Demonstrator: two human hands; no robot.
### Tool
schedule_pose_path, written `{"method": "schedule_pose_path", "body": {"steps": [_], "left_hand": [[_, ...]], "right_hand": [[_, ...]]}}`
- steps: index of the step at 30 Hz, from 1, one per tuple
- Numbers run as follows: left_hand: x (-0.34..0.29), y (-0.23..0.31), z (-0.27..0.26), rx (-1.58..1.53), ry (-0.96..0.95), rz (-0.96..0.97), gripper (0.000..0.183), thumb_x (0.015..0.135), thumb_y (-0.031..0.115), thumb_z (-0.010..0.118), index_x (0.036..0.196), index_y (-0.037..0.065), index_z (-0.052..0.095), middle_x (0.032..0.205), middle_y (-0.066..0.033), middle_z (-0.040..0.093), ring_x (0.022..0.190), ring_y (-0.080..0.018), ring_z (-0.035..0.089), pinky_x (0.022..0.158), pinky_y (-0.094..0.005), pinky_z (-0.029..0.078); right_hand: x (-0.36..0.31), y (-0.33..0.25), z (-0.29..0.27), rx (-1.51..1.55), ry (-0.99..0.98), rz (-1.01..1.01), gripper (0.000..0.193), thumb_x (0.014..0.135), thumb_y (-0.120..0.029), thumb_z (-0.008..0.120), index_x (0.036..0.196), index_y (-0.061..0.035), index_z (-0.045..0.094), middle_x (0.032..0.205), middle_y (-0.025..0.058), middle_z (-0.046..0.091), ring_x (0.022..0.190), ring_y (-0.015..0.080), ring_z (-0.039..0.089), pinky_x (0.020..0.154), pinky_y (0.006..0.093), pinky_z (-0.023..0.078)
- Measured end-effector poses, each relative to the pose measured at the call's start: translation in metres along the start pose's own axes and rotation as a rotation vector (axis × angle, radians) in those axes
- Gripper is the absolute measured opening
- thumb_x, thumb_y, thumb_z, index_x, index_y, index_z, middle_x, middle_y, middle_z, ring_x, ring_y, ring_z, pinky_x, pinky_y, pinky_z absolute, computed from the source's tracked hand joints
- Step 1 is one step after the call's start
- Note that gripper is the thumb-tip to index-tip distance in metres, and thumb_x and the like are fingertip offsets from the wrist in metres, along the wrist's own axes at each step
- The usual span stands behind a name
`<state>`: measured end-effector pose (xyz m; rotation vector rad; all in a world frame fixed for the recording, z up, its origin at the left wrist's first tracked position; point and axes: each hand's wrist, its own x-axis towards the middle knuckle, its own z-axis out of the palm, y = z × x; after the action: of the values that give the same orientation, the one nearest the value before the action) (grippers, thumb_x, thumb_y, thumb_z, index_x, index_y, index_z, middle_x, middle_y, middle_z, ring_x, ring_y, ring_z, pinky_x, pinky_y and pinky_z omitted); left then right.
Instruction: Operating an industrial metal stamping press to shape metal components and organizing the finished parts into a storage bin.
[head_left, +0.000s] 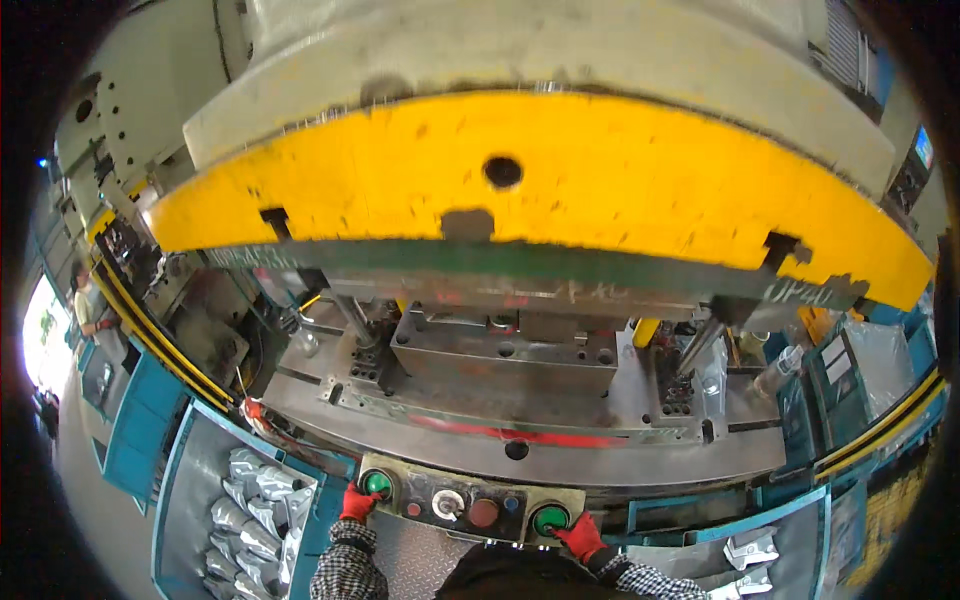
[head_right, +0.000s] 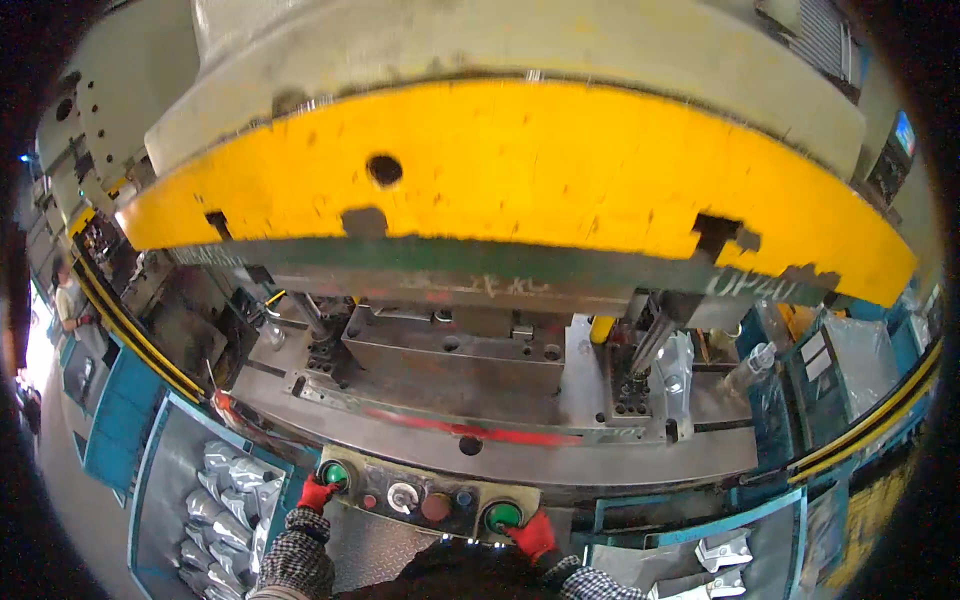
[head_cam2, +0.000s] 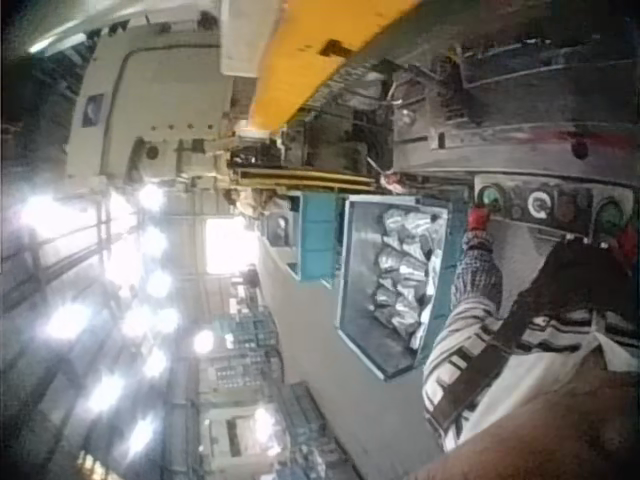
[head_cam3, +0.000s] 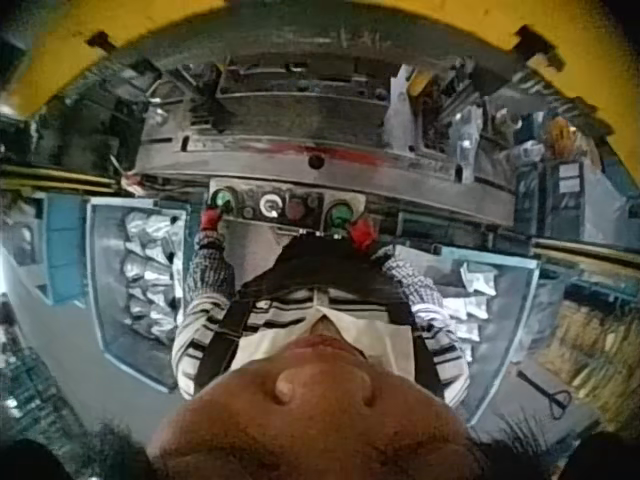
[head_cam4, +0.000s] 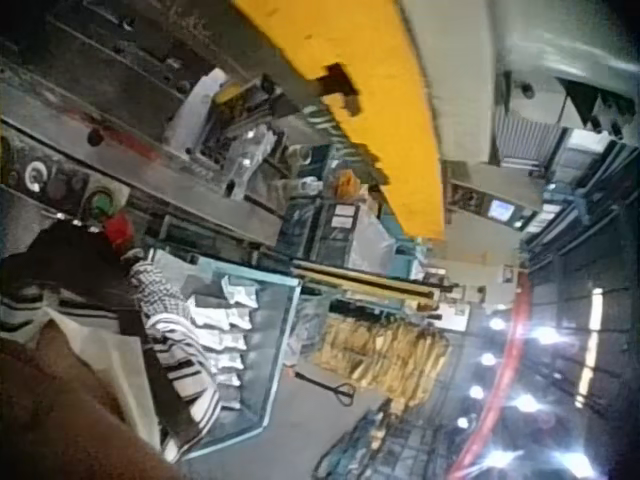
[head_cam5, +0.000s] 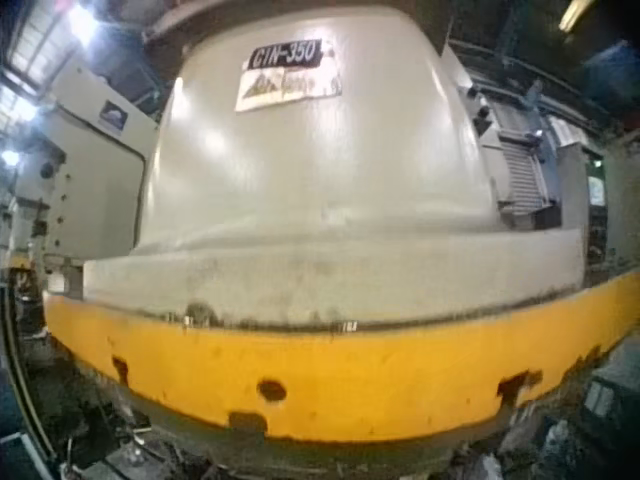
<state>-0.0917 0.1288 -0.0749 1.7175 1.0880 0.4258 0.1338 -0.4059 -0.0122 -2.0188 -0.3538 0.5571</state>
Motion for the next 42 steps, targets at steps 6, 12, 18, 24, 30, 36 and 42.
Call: {"method": "schedule_pose_path", "body": {"steps": [6, 12, 18, 24, 30, 36, 42], "left_hand": [[0.018, 0.017, 0.046, 0.065, -0.109, 0.018, 0.073, 0.072, 0.011, 0.091, 0.133, -0.005, 0.054, 0.125, -0.0172, 0.069, 0.114, -0.029, 0.067, 0.099, -0.0408, 0.055], [0.022, -0.01, 0.007, 0.206, -0.175, 0.004, 0.082, 0.069, 0.02, 0.09, 0.138, -0.006, 0.053, 0.125, -0.0214, 0.069, 0.116, -0.0334, 0.067, 0.099, -0.0422, 0.054], [0.089, 0.09, -0.015, 0.733, -0.969, 0.187, 0.067, 0.076, 0.037, 0.087, 0.126, -0.001, 0.064, 0.122, -0.022, 0.07, 0.116, -0.0353, 0.066, 0.097, -0.0428, 0.053], [0.026, 0.432, 0.074, 0.303, -0.585, 1.071, 0.046, 0.078, 0.022, 0.082, 0.115, 0.002, 0.064, 0.118, -0.0177, 0.066, 0.112, -0.0366, 0.062, 0.097, -0.0451, 0.049], [0.089, 0.556, 0.193, 0.762, 0.165, 1.378, 0.051, 0.076, 0.039, 0.082, 0.115, 0.009, 0.065, 0.117, -0.0156, 0.061, 0.115, -0.0349, 0.055, 0.102, -0.0503, 0.04], [0.12, 0.563, 0.276, 1.155, 0.394, 1.225, 0.056, 0.076, 0.044, 0.078, 0.117, 0.008, 0.066, 0.116, -0.0151, 0.063, 0.112, -0.0332, 0.058, 0.101, -0.0519, 0.04], [0.132, 0.559, 0.248, 0.502, 0.243, 1.273, 0.036, 0.082, 0.017, 0.075, 0.113, 0.001, 0.066, 0.106, -0.0161, 0.068, 0.098, -0.0305, 0.066, 0.087, -0.045, 0.052]], "right_hand": [[0.016, 0.117, 0.012, -0.28, 0.117, -0.024, 0.085, 0.074, -0.043, 0.09, 0.135, 0.0029, 0.051, 0.129, 0.0267, 0.06, 0.122, 0.0439, 0.059, 0.1, 0.0516, 0.05], [0.017, 0.063, 0.006, -0.002, -0.034, -0.102, 0.078, 0.079, -0.037, 0.089, 0.14, -0.0028, 0.054, 0.135, 0.0202, 0.062, 0.124, 0.0352, 0.06, 0.102, 0.0468, 0.048], [0.023, 0.08, 0.007, 0.207, -0.028, -0.147, 0.068, 0.087, -0.025, 0.084, 0.143, -0.0025, 0.053, 0.139, 0.0158, 0.062, 0.126, 0.0238, 0.06, 0.106, 0.0414, 0.049], [0.009, 0.05, 0.005, 0.321, -0.002, -0.1, 0.07, 0.089, -0.026, 0.082, 0.146, -0.0029, 0.05, 0.14, 0.0139, 0.061, 0.129, 0.0244, 0.058, 0.11, 0.0409, 0.046], [-0.014, 0.047, 0.005, 0.341, 0.14, 0.091, 0.076, 0.09, -0.029, 0.081, 0.151, -0.0001, 0.045, 0.142, 0.0156, 0.06, 0.129, 0.024, 0.058, 0.108, 0.0383, 0.048], [-0.062, 0.119, -0.035, 0.435, 0.417, 0.267, 0.066, 0.094, -0.022, 0.076, 0.15, -0.0008, 0.047, 0.138, 0.0113, 0.064, 0.124, 0.0212, 0.061, 0.106, 0.0363, 0.048], [-0.042, 0.113, -0.145, 0.538, 0.838, 0.279, 0.064, 0.093, -0.023, 0.078, 0.146, 0.0011, 0.052, 0.127, 0.0087, 0.066, 0.106, 0.0178, 0.062, 0.091, 0.0318, 0.049]]}}
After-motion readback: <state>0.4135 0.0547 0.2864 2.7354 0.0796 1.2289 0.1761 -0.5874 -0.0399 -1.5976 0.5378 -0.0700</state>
